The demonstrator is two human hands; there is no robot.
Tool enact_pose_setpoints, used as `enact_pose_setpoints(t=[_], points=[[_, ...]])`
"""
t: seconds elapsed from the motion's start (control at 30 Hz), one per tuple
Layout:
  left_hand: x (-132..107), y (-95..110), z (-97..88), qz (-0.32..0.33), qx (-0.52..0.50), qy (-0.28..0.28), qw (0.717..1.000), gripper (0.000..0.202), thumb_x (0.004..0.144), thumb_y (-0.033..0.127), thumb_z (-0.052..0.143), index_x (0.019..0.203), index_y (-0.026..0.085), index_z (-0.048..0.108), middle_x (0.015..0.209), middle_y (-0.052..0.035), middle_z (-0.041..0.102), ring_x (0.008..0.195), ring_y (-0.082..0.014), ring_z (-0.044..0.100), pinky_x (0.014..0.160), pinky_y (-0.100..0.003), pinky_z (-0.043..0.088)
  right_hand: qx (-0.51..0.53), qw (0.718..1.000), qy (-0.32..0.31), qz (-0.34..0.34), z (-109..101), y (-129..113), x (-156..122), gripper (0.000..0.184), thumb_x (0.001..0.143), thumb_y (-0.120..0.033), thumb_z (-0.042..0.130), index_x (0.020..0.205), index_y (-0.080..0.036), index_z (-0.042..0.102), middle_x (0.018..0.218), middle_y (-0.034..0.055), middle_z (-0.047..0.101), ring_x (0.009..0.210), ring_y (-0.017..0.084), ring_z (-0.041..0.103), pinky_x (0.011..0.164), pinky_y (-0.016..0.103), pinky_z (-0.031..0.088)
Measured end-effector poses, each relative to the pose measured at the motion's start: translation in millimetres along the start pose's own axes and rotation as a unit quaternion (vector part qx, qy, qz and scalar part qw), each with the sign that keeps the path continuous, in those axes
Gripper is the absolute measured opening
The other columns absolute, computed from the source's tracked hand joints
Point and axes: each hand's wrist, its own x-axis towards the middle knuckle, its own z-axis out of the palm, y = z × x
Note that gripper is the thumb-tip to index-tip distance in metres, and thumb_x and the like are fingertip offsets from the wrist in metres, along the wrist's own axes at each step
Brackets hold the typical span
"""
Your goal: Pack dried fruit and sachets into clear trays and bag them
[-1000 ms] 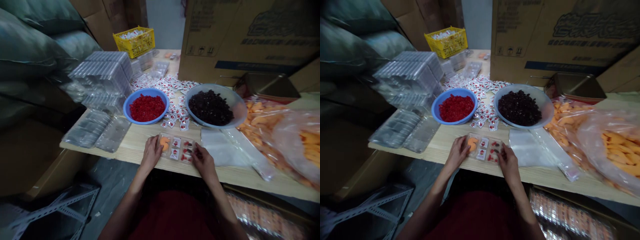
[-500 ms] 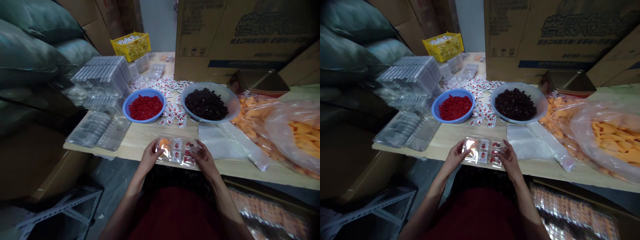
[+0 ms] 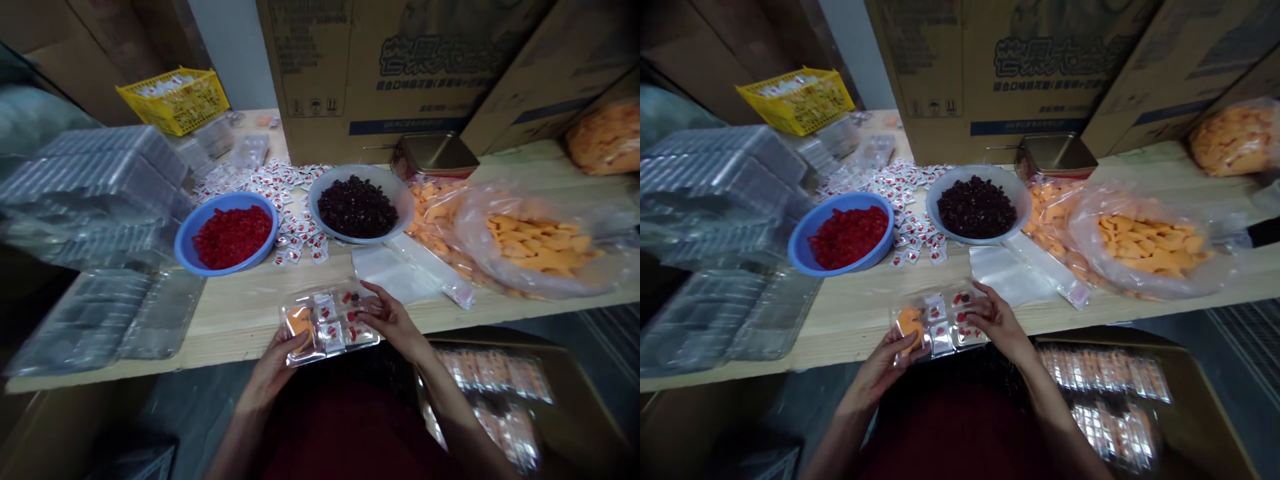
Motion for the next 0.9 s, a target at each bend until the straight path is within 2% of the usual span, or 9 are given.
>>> enact_pose_setpoints(t=[0.07, 0.13, 0.23, 0.33, 0.43, 0.53, 0.67, 0.77, 0.9], points=[[3, 1, 0.7, 0.013, -0.030, 0.031, 0.999, 0.029, 0.070, 0.008, 0.082, 0.095, 0.016, 0.071, 0.095, -0.0049, 0.076, 0.085, -0.0187, 0.073, 0.088, -0.036, 0.060, -0.073, 0.995, 0.054, -0.044, -12, 1, 3, 0.063, 0.082, -0.043, 0.073, 0.138, -0.024, 0.051, 0.114, 0.0066, 0.067, 0.097, 0.018, 0.068, 0.090, 0.037, 0.054], [5, 5, -1.9, 0.030, -0.059, 0.058, 0.996, 0.028, 0.073, 0.005, 0.077, 0.098, 0.017, 0.070, 0.095, -0.0051, 0.076, 0.085, -0.0185, 0.074, 0.086, -0.034, 0.061, -0.195, 0.969, 0.125, -0.088, -24, 1, 7, 0.049, 0.089, -0.045, 0.064, 0.131, -0.020, 0.056, 0.116, 0.0098, 0.065, 0.097, 0.020, 0.066, 0.089, 0.038, 0.053], [6, 14, -9.1, 0.053, -0.093, 0.085, 0.991, 0.033, 0.078, 0.001, 0.068, 0.107, 0.018, 0.068, 0.101, -0.0069, 0.076, 0.092, -0.0212, 0.074, 0.090, -0.039, 0.061, -0.453, 0.868, 0.173, -0.107, -32, 2, 17, 0.034, 0.090, -0.040, 0.062, 0.113, -0.015, 0.066, 0.109, 0.0140, 0.064, 0.098, 0.026, 0.061, 0.086, 0.041, 0.052], [6, 21, -16.0, 0.066, -0.103, 0.099, 0.988, 0.037, 0.081, 0.000, 0.062, 0.113, 0.018, 0.067, 0.106, -0.0085, 0.075, 0.096, -0.0224, 0.074, 0.093, -0.042, 0.060, -0.649, 0.745, 0.147, -0.053, -24, 3, 31, 0.022, 0.089, -0.026, 0.060, 0.103, -0.013, 0.068, 0.108, 0.0175, 0.063, 0.103, 0.029, 0.058, 0.082, 0.038, 0.050], [4, 24, -21.0, 0.079, -0.100, 0.099, 0.987, 0.035, 0.082, -0.001, 0.060, 0.112, 0.017, 0.067, 0.108, -0.0092, 0.075, 0.095, -0.0222, 0.074, 0.092, -0.041, 0.060, -0.715, 0.691, 0.103, 0.021, -16, -4, 45, 0.022, 0.090, -0.015, 0.050, 0.099, -0.011, 0.071, 0.105, 0.0193, 0.065, 0.101, 0.029, 0.062, 0.074, 0.033, 0.050], [0, 24, -23.5, 0.092, -0.104, 0.096, 0.986, 0.035, 0.082, -0.001, 0.060, 0.111, 0.016, 0.067, 0.107, -0.0094, 0.075, 0.095, -0.0230, 0.074, 0.090, -0.041, 0.061, -0.718, 0.690, 0.079, 0.050, -17, -15, 54, 0.021, 0.087, -0.010, 0.052, 0.090, -0.010, 0.073, 0.095, 0.0194, 0.069, 0.090, 0.028, 0.068, 0.072, 0.033, 0.049], [-4, 22, -22.9, 0.092, -0.121, 0.101, 0.983, 0.034, 0.081, -0.002, 0.061, 0.110, 0.016, 0.068, 0.104, -0.0091, 0.075, 0.093, -0.0227, 0.075, 0.090, -0.040, 0.061, -0.695, 0.714, 0.078, 0.042, -26, -25, 56, 0.017, 0.084, -0.010, 0.056, 0.084, -0.013, 0.073, 0.092, 0.0177, 0.071, 0.084, 0.027, 0.069, 0.071, 0.032, 0.048], [-1, 19, -19.8, 0.079, -0.131, 0.103, 0.983, 0.033, 0.080, -0.001, 0.063, 0.107, 0.016, 0.068, 0.104, -0.0079, 0.075, 0.091, -0.0210, 0.075, 0.088, -0.035, 0.062, -0.654, 0.752, 0.079, 0.017, -34, -22, 56, 0.015, 0.083, -0.010, 0.057, 0.079, -0.015, 0.071, 0.089, 0.0140, 0.072, 0.082, 0.024, 0.068, 0.071, 0.030, 0.047], [7, 15, -7.9, 0.075, -0.130, 0.085, 0.985, 0.033, 0.080, 0.000, 0.064, 0.108, 0.016, 0.068, 0.104, -0.0078, 0.075, 0.093, -0.0212, 0.074, 0.087, -0.034, 0.062, -0.561, 0.827, 0.045, -0.014, -50, -10, 58, 0.013, 0.078, -0.019, 0.065, 0.067, -0.016, 0.068, 0.069, 0.0034, 0.067, 0.068, 0.017, 0.061, 0.065, 0.025, 0.044]])
